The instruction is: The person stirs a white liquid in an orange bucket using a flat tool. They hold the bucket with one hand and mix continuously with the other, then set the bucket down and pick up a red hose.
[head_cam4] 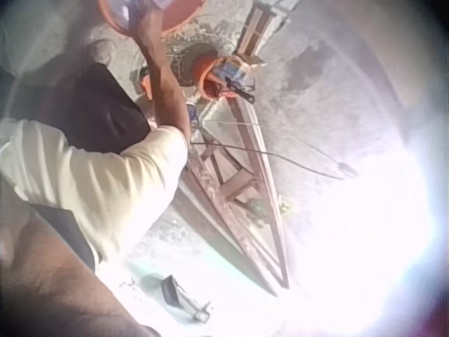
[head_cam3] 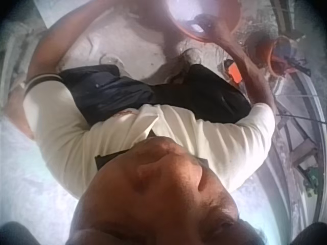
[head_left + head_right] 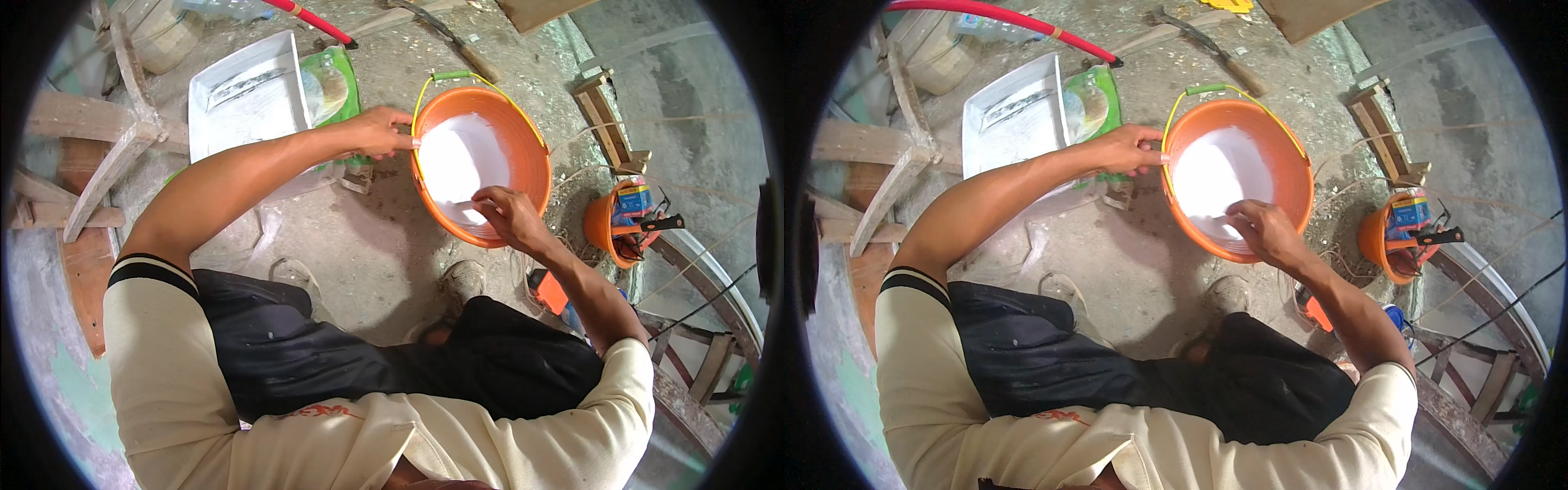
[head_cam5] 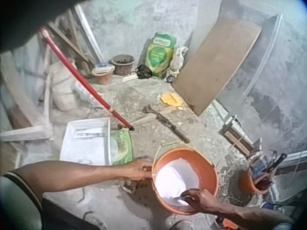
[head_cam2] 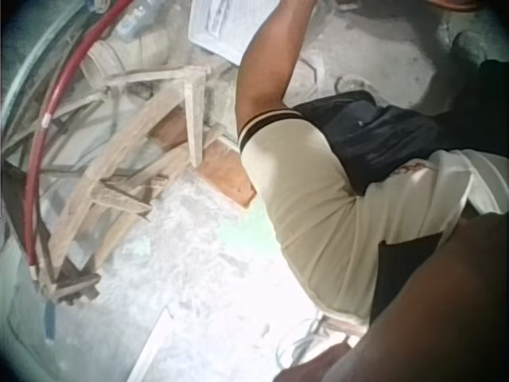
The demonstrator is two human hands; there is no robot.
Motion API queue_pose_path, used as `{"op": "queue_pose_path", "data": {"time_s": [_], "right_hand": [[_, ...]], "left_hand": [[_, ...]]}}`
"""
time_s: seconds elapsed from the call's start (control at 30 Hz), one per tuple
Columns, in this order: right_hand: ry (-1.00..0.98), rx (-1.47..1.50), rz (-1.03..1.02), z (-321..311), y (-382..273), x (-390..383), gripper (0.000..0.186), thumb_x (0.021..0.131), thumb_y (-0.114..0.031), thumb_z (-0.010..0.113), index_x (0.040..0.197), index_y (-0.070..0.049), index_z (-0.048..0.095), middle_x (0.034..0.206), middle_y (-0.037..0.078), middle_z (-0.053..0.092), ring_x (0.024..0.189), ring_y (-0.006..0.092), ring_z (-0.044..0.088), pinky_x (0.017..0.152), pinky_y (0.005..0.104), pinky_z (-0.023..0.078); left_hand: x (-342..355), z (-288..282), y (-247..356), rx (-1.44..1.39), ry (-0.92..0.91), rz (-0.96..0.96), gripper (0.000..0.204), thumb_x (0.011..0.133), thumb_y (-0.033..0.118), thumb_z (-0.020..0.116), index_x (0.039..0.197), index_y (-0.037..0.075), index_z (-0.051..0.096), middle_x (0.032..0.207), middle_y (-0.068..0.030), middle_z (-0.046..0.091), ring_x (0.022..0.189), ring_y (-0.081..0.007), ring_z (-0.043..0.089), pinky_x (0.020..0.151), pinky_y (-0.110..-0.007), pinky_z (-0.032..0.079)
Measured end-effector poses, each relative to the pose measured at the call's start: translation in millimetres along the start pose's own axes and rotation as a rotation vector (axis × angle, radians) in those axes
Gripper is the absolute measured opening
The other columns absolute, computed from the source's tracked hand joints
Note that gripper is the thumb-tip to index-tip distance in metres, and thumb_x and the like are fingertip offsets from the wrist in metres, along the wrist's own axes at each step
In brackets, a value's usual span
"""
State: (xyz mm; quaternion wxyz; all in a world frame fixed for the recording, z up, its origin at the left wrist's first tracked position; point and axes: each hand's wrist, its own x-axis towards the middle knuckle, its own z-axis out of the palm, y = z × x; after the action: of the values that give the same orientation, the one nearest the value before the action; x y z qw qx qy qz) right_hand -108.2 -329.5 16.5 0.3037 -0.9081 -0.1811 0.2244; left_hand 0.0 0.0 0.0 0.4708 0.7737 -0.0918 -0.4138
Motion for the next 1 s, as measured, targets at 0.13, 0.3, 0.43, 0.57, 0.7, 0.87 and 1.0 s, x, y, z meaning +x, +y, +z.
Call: {"op": "queue_pose_path", "data": {"time_s": [0.13,0.3,0.43,0.57,0.7,0.87,1.0], "right_hand": [[0.160,0.103,-0.055,5,-4,52,0.020,0.103,-0.013,0.071,0.121,-0.003,0.073,0.108,0.014,0.079,0.097,0.0251,0.078,0.080,0.0384,0.060],[0.340,-0.125,-0.233,-29,40,85,0.020,0.100,-0.008,0.070,0.119,-0.002,0.072,0.108,0.018,0.077,0.098,0.0340,0.077,0.083,0.0396,0.060],[0.253,-0.220,-0.179,-36,46,33,0.019,0.098,-0.005,0.068,0.116,-0.002,0.072,0.107,0.019,0.077,0.098,0.0401,0.074,0.086,0.0454,0.059],[0.068,-0.031,-0.020,-15,11,-3,0.019,0.101,-0.010,0.068,0.118,-0.002,0.072,0.107,0.019,0.077,0.096,0.0383,0.075,0.085,0.0447,0.059],[0.083,0.124,0.011,-7,-4,23,0.020,0.101,-0.012,0.070,0.119,-0.003,0.073,0.110,0.018,0.078,0.098,0.0342,0.077,0.085,0.0428,0.059],[0.221,0.004,-0.245,-25,35,76,0.019,0.100,-0.008,0.069,0.118,-0.003,0.074,0.116,0.016,0.077,0.102,0.0345,0.076,0.085,0.0432,0.060],[0.226,-0.227,-0.190,-45,46,44,0.019,0.100,-0.008,0.067,0.117,-0.001,0.073,0.113,0.018,0.076,0.101,0.0387,0.075,0.088,0.0462,0.060]], "left_hand": [[-3,-19,3,0.053,0.034,-0.011,0.062,0.100,0.042,0.076,0.154,0.016,0.059,0.092,0.0028,0.055,0.085,-0.0110,0.065,0.072,-0.028,0.057],[0,-15,-2,0.030,0.046,0.007,0.060,0.100,0.041,0.077,0.152,0.016,0.060,0.090,0.0022,0.055,0.084,-0.0122,0.065,0.070,-0.029,0.056],[2,-5,-4,0.008,0.062,0.013,0.058,0.099,0.040,0.077,0.150,0.015,0.063,0.086,0.0023,0.055,0.082,-0.0139,0.066,0.066,-0.030,0.054],[-1,-1,-1,0.005,0.031,0.008,0.061,0.100,0.041,0.076,0.153,0.014,0.059,0.092,0.0022,0.053,0.085,-0.0120,0.066,0.073,-0.029,0.057],[3,3,3,0.031,0.009,0.013,0.060,0.100,0.042,0.075,0.152,0.015,0.061,0.092,0.0021,0.055,0.085,-0.0119,0.066,0.073,-0.029,0.057],[1,3,1,0.003,0.030,-0.010,0.060,0.100,0.041,0.076,0.152,0.015,0.060,0.090,0.0027,0.055,0.085,-0.0113,0.066,0.073,-0.029,0.057],[4,3,-2,0.003,0.029,0.009,0.061,0.100,0.041,0.076,0.153,0.015,0.060,0.090,0.0019,0.056,0.084,-0.0123,0.065,0.071,-0.029,0.056]]}}
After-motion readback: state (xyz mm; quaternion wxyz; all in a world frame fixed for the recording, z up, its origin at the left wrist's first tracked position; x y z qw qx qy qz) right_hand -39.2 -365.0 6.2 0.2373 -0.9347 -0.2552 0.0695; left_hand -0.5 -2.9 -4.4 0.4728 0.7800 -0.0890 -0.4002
